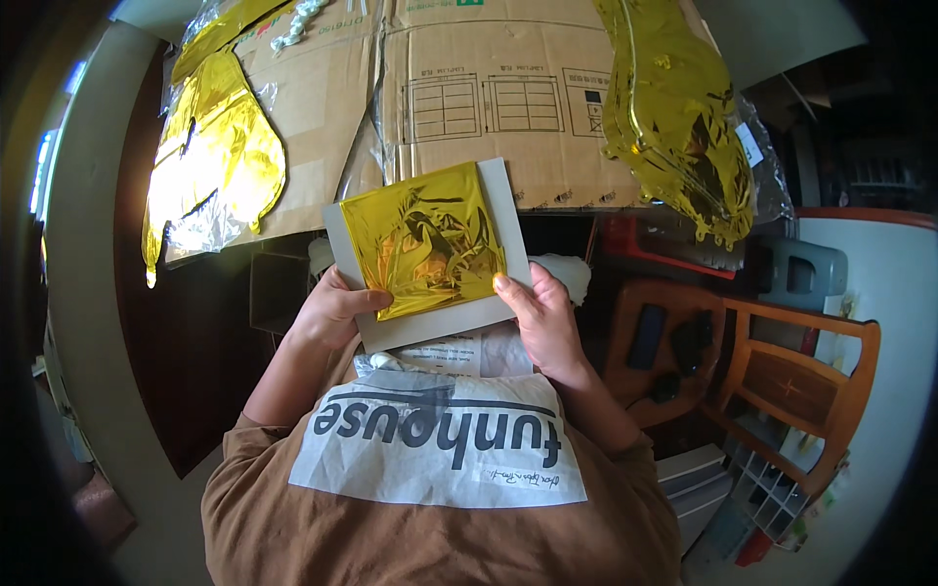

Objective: Folding and packaging gold foil balloons on a cardboard workspace.

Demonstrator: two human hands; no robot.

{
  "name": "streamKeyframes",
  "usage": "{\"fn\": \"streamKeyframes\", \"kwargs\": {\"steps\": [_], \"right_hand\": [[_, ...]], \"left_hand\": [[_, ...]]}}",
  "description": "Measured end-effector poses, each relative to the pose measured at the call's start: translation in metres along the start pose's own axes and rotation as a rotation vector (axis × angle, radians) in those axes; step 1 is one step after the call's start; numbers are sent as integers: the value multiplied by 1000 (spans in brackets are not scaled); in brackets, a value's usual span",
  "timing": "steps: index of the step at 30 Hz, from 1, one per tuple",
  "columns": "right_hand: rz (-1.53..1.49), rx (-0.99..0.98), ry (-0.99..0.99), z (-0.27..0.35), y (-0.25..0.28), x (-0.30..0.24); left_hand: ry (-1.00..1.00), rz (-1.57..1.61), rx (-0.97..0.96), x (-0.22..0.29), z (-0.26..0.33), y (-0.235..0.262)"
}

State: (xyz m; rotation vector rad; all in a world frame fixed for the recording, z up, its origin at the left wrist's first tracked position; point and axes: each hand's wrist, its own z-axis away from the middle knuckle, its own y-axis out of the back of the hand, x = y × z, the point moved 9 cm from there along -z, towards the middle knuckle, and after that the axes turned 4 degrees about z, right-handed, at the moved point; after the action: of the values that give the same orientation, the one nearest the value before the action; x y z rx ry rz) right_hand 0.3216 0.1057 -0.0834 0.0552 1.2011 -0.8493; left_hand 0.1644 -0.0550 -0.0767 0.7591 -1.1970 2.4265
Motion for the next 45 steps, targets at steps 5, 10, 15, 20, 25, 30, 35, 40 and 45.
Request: {"fn": "streamKeyframes", "kwargs": {"steps": [5,10,15,20,25,30,35,40,45], "right_hand": [[14,34,20,3,-1,-4],[92,56,24,4,4,2],[64,61,40,7,3,3],[86,62,32,7,3,2],[91,62,16,8,4,3],[78,68,33,6,8,6],[52,63,42,2,8,5],[44,65,37,-1,8,4],[3,57,38,-1,5,2]], "left_hand": [[26,19,-1,-2,1,0],[43,1,0,-5,3,2],[38,-6,26,-4,6,2],[11,5,24,1,5,-7],[25,-27,64,-3,2,-2],[27,-22,69,-4,0,-1],[32,-24,57,-1,-1,-4],[44,-72,49,-2,-3,0],[36,-72,35,3,-3,-6]]}}
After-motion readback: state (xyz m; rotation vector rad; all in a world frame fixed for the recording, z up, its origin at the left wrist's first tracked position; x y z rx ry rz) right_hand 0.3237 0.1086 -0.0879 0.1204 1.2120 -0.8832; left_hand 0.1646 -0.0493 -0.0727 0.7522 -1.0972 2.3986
